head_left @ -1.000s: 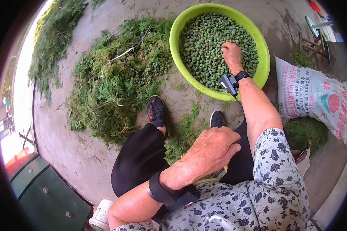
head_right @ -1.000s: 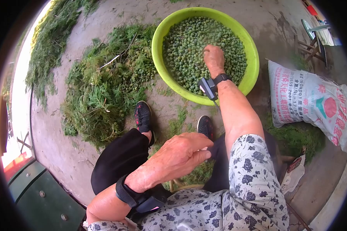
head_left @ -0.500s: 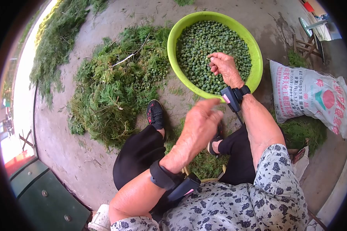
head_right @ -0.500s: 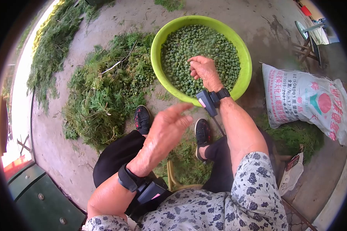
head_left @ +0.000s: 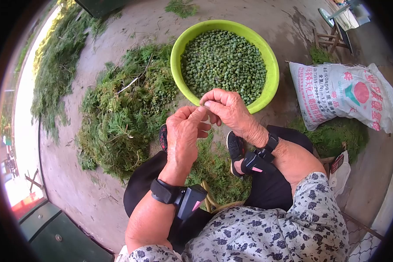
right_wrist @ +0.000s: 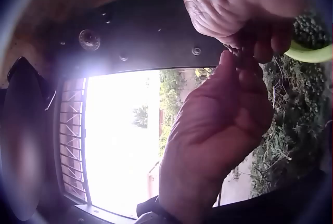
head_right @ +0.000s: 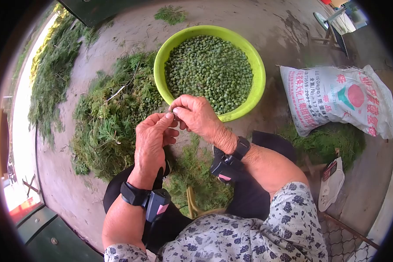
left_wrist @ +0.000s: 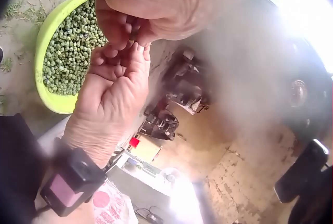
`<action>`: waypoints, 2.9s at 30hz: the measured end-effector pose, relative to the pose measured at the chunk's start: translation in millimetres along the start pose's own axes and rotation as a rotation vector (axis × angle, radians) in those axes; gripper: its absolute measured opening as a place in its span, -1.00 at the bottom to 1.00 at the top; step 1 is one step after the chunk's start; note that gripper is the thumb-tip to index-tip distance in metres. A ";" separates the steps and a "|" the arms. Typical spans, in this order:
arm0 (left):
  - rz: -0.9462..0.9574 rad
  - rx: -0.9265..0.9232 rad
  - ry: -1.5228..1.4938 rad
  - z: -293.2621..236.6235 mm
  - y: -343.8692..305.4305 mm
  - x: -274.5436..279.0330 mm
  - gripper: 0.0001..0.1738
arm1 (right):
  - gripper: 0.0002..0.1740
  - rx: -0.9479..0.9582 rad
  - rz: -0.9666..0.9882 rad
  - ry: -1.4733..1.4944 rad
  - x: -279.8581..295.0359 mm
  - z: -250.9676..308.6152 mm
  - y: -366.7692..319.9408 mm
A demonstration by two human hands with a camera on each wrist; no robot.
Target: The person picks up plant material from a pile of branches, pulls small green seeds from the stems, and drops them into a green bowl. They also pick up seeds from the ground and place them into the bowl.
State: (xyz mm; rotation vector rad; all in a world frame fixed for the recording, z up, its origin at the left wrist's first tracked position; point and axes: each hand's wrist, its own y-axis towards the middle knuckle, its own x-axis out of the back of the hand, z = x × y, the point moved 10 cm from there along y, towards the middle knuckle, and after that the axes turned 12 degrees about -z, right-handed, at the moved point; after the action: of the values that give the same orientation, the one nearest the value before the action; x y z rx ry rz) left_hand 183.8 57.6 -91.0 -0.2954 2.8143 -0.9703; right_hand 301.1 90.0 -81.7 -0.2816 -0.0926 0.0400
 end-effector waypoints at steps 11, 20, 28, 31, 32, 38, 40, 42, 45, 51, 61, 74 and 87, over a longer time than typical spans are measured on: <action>-0.048 -0.204 -0.004 -32.4 -3.7 8.7 -0.79 | -0.80 0.259 0.326 -0.543 -26.9 -41.1 -23.0; 0.103 -0.181 0.166 -20.4 -8.1 -8.7 -0.80 | -0.61 -0.484 0.124 0.380 -19.7 -79.8 -21.9; 0.246 -0.146 0.228 -8.2 -19.0 -29.3 -0.78 | -0.46 -0.597 0.037 0.673 -16.1 -91.5 -21.6; 0.299 -0.154 0.260 -5.7 -22.7 -32.2 -0.78 | -0.44 -0.525 -0.106 0.574 6.7 -119.3 -0.9; 0.314 -0.153 0.284 -6.7 -26.0 -33.7 -0.78 | -0.44 -0.517 -0.149 0.534 21.0 -131.5 11.2; 0.410 -0.158 0.341 -3.5 -37.9 -40.6 -0.77 | -0.21 -0.308 -0.367 0.703 90.0 -106.7 74.7; 0.453 -0.167 0.336 -1.2 -44.6 -46.5 -0.77 | -0.01 -0.189 -0.370 0.688 103.9 -87.8 92.2; 0.494 -0.163 0.395 -4.5 -50.5 -47.8 -0.77 | 0.01 -0.125 -0.391 0.519 108.5 -84.9 101.6; 0.496 -0.203 0.415 -11.8 -54.7 -47.1 -0.78 | -0.18 -0.032 -0.328 -0.031 92.1 -85.5 112.3; 0.508 -0.177 0.371 -13.6 -53.4 -47.3 -0.81 | -0.43 0.421 -0.084 -1.239 16.2 -135.3 113.5; 0.553 -0.154 0.326 -12.0 -51.3 -57.0 -0.82 | -0.36 0.455 -0.171 -1.350 53.0 -131.1 185.6; 0.498 -0.342 0.148 -36.8 -53.2 -52.9 -0.88 | -0.27 -0.162 -0.677 -1.082 211.7 -177.1 233.4; 0.506 -0.197 0.234 -21.2 -48.4 -56.3 -0.83 | -0.48 0.325 -0.480 -1.047 20.8 -112.5 236.1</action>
State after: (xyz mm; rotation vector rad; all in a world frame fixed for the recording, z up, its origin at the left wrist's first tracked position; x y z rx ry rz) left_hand 240.7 45.9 -40.1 0.5220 2.9574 -0.6494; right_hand 326.5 286.7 -253.5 0.1185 -1.1794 -0.2786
